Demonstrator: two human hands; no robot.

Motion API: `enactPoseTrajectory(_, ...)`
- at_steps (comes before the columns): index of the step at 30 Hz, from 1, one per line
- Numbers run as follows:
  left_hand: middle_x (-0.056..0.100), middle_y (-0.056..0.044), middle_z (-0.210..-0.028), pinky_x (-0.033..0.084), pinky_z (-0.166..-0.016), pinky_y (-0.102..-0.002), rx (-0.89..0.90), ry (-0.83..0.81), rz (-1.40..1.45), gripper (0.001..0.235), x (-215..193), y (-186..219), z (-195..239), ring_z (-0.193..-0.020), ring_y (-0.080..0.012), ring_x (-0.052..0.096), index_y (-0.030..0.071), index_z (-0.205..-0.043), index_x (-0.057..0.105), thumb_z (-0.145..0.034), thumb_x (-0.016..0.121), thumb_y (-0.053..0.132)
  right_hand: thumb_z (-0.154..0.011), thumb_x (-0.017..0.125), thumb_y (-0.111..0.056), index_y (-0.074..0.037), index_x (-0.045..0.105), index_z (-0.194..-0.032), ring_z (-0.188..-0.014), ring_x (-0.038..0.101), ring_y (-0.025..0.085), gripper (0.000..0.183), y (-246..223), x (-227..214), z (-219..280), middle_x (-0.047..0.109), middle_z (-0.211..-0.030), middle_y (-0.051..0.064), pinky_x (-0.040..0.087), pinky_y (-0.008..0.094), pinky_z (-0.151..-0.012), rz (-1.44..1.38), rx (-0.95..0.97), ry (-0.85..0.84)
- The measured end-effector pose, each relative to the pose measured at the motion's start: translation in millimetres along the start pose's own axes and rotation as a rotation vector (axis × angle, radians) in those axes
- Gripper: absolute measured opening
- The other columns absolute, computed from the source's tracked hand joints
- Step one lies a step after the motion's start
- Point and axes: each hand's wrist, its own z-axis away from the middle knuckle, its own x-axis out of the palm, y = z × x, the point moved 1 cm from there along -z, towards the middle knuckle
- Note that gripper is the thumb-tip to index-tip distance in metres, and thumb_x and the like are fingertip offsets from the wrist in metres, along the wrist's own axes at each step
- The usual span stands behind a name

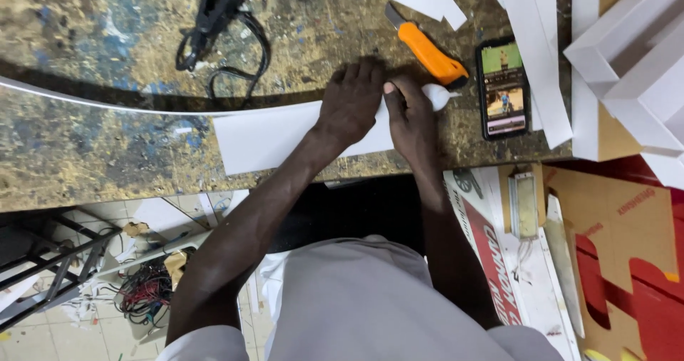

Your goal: Bonding acrylic strips to a sign frame using liquid adhesive and a utility knife for trimming.

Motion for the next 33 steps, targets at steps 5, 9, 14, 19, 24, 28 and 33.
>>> enactPoseTrajectory(5, 0.06, -0.018, -0.151, 0.049, -0.119, -0.052, 0.008, -0.016, 0.005, 0.071, 3.4, 0.0, -0.1, -0.145, -0.0374, 0.06, 0.004, -0.158, 0.051, -0.095, 0.082, 0.013, -0.126, 0.05, -0.037, -0.013, 0.079, -0.125, -0.072, 0.067, 0.024, 0.039, -11.8, -9.5, -1.9, 0.064, -0.07, 0.004, 0.052, 0.044, -0.075, -0.052, 0.131, -0.139)
enactPoseTrajectory(9, 0.058, -0.019, -0.153, 0.049, -0.119, -0.053, 0.008, -0.034, 0.002, 0.077, 16.6, -7.0, -3.4, -0.147, -0.0389, 0.058, 0.004, -0.161, 0.05, -0.093, 0.085, 0.016, -0.125, 0.052, -0.033, -0.008, 0.072, -0.14, -0.051, 0.064, 0.018, 0.036, 1.3, -6.5, -3.7, 0.069, -0.07, 0.01, 0.053, 0.03, -0.055, -0.21, 0.266, -0.206)
enactPoseTrajectory(14, 0.06, -0.019, -0.16, 0.049, -0.119, -0.057, 0.009, -0.03, 0.08, 0.082, -2.5, -13.4, 9.3, -0.152, -0.043, 0.056, 0.007, -0.164, 0.054, -0.089, 0.087, 0.011, -0.122, 0.053, -0.04, -0.009, 0.071, -0.143, -0.054, 0.071, 0.018, 0.041, 7.7, -5.5, -4.0, 0.074, -0.075, 0.011, 0.059, 0.028, -0.052, -0.216, 0.347, -0.234)
enactPoseTrajectory(19, 0.064, -0.015, -0.153, 0.052, -0.109, -0.053, -0.002, -0.005, 0.013, 0.076, -11.7, -32.9, 30.2, -0.146, -0.0399, 0.058, 0.008, -0.159, 0.06, -0.087, 0.084, 0.01, -0.122, 0.051, -0.038, -0.01, 0.074, -0.142, -0.053, 0.07, 0.017, 0.041, 1.3, -6.6, -5.8, 0.073, -0.074, 0.011, 0.057, 0.027, -0.051, -0.227, 0.354, -0.242)
enactPoseTrajectory(24, 0.064, -0.014, -0.15, 0.053, -0.104, -0.051, -0.001, 0.063, -0.006, 0.07, -20.0, -31.7, 46.5, -0.138, -0.0392, 0.061, 0.009, -0.152, 0.065, -0.085, 0.084, 0.011, -0.122, 0.049, -0.04, -0.011, 0.075, -0.14, -0.052, 0.067, 0.016, 0.043, -2.3, -7.4, -5.3, 0.073, -0.074, 0.011, 0.053, 0.026, -0.049, -0.228, 0.349, -0.258)
enactPoseTrajectory(28, 0.062, -0.015, -0.149, 0.054, -0.104, -0.05, -0.006, 0.073, -0.023, 0.066, -19.7, -30.1, 46.4, -0.137, -0.038, 0.062, 0.008, -0.151, 0.064, -0.088, 0.083, 0.014, -0.123, 0.049, -0.039, -0.012, 0.077, -0.139, -0.05, 0.063, 0.014, 0.043, -2.1, -7.9, -5.8, 0.072, -0.073, 0.01, 0.051, 0.025, -0.049, -0.246, 0.299, -0.258)
enactPoseTrajectory(33, 0.06, -0.013, -0.148, 0.051, -0.107, -0.05, -0.035, 0.033, -0.036, 0.07, -19.9, -28.3, 44.2, -0.138, -0.0361, 0.06, 0.009, -0.155, 0.059, -0.089, 0.083, 0.017, -0.124, 0.044, -0.034, -0.009, 0.073, -0.143, -0.05, 0.063, 0.016, 0.042, 6.3, -6.0, -11.4, 0.072, -0.07, 0.011, 0.049, 0.024, -0.048, -0.288, 0.242, -0.322)
